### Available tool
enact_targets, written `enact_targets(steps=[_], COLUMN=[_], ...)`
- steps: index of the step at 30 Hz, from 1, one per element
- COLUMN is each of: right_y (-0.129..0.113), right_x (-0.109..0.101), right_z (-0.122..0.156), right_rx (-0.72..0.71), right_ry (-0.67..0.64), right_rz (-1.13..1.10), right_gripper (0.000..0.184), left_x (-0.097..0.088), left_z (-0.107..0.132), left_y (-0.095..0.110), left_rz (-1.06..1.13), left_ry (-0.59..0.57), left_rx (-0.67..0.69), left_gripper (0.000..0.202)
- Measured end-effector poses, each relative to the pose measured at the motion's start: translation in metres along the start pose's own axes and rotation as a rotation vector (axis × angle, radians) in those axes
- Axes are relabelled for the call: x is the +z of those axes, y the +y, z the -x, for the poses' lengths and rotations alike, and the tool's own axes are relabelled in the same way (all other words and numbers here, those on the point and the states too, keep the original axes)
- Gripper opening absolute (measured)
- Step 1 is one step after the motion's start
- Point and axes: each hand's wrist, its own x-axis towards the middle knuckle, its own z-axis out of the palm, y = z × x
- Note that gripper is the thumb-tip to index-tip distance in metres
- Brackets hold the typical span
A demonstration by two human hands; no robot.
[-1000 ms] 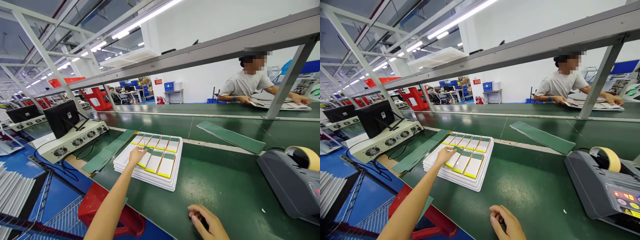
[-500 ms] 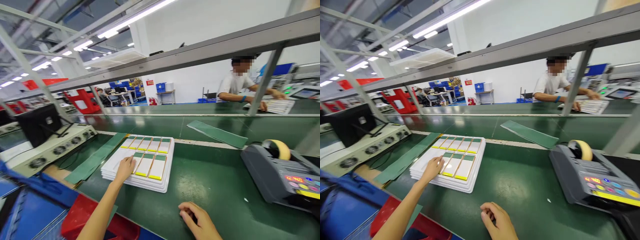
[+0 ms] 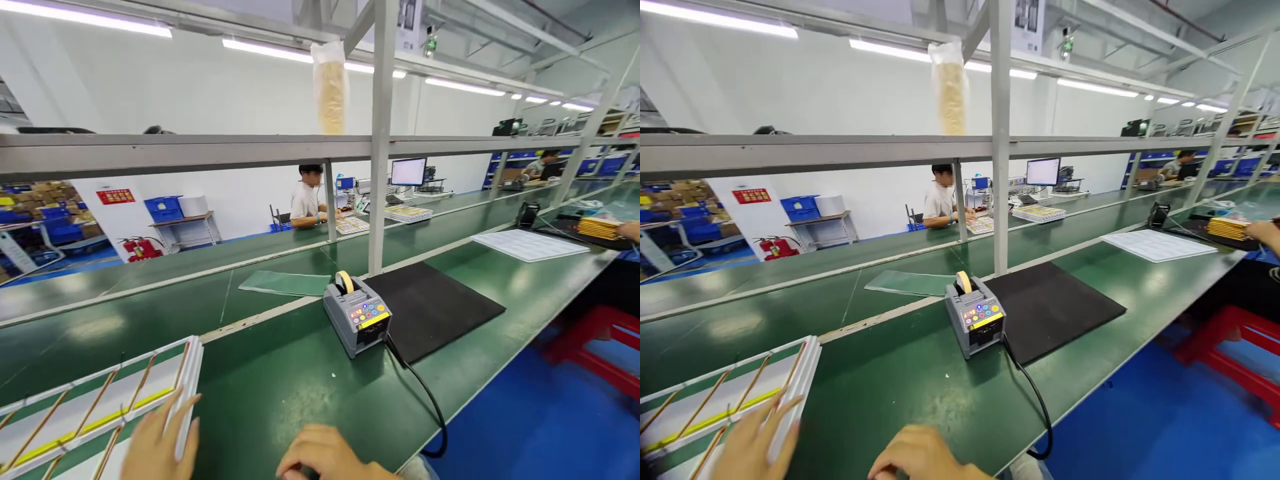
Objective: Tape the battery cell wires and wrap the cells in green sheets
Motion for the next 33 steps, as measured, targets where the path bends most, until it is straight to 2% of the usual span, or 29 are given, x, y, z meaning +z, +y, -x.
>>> enact_targets(steps=[1, 2, 3, 4, 5, 6, 8, 10, 12, 15, 21, 27, 33], right_y=[0.0, 0.001, 0.005, 0.012, 0.021, 0.032, 0.057, 0.08, 0.095, 0.107, 0.121, 0.138, 0.146], right_x=[-0.026, -0.054, -0.083, -0.112, -0.139, -0.164, -0.201, -0.22, -0.222, -0.209, -0.194, -0.195, -0.198], right_z=[-0.001, -0.002, -0.005, -0.008, -0.011, -0.014, -0.02, -0.023, -0.026, -0.028, -0.026, -0.012, -0.009], right_rx=[-0.042, -0.014, 0.009, 0.077, 0.128, 0.162, 0.23, 0.276, 0.305, 0.328, 0.32, 0.292, 0.308], right_ry=[0.075, 0.142, 0.287, 0.496, 0.635, 0.713, 0.743, 0.67, 0.602, 0.607, 0.67, 0.618, 0.601], right_rz=[0.034, 0.073, 0.079, 0.052, 0.05, 0.044, -0.01, -0.112, -0.232, -0.386, -0.545, -0.59, -0.586], right_gripper=[0.019, 0.021, 0.021, 0.016, 0.016, 0.02, 0.032, 0.04, 0.04, 0.039, 0.042, 0.052, 0.063], left_x=[0.014, 0.027, 0.04, 0.052, 0.064, 0.076, 0.099, 0.118, 0.132, 0.14, 0.135, 0.136, 0.133], left_z=[-0.008, -0.016, -0.024, -0.032, -0.041, -0.05, -0.067, -0.081, -0.089, -0.091, -0.089, -0.092, -0.094], left_y=[0.025, 0.05, 0.074, 0.098, 0.119, 0.14, 0.176, 0.203, 0.218, 0.217, 0.191, 0.193, 0.195], left_rz=[0.039, 0.094, 0.152, 0.22, 0.294, 0.334, 0.39, 0.429, 0.459, 0.496, 0.526, 0.562, 0.588], left_ry=[-0.036, -0.021, -0.076, -0.134, -0.195, -0.219, -0.229, -0.215, -0.204, -0.201, -0.203, -0.225, -0.246], left_rx=[0.012, -0.013, -0.05, -0.103, -0.139, -0.147, -0.139, -0.153, -0.195, -0.252, -0.347, -0.358, -0.415], left_gripper=[0.033, 0.031, 0.032, 0.032, 0.033, 0.033, 0.035, 0.037, 0.038, 0.038, 0.039, 0.033, 0.023])
